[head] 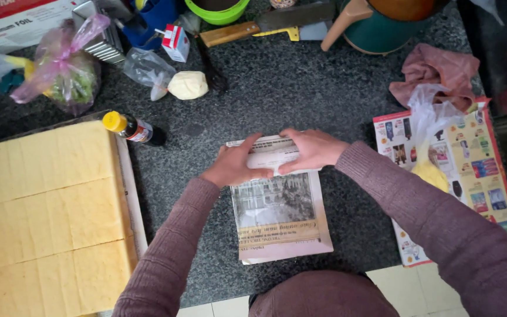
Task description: Piping cream onto individual sponge cake slices and wrapping them in paper.
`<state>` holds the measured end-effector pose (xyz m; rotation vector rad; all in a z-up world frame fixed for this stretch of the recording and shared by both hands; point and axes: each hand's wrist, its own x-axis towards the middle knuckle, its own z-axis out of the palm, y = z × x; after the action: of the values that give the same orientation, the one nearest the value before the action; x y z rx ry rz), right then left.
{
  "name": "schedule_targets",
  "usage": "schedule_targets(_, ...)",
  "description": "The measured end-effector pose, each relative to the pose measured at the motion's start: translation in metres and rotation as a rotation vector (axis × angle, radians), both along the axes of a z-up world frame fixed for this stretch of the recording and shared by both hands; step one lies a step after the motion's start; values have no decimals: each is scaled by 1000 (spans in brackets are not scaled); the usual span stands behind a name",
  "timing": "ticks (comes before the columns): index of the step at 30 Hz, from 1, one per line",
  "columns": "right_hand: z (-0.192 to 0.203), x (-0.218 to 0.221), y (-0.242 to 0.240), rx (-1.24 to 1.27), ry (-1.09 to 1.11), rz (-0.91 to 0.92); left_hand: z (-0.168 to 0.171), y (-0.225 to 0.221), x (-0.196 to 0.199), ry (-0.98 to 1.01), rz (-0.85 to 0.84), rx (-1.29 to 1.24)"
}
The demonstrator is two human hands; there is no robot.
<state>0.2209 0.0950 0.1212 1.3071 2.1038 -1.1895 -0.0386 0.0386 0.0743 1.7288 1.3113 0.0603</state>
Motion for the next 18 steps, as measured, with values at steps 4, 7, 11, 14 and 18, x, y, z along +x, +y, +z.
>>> schedule_targets(4, -3, 4, 3, -4, 0, -25, 7, 1, 1, 3, 28, -17)
schedule_targets(7, 0, 3, 4, -10, 16, -50, 8, 1, -2, -11, 54, -28)
schedule_targets(11, -6, 12, 4, 6, 72, -103, -22, 2, -5, -27, 156, -70)
schedule_targets(14, 5, 12, -3, 16, 131, -163, -20, 3, -7, 51, 188, -41)
schedule_targets(18, 1, 15, -4, 53, 202, -231, -10, 0, -18, 78, 235, -14)
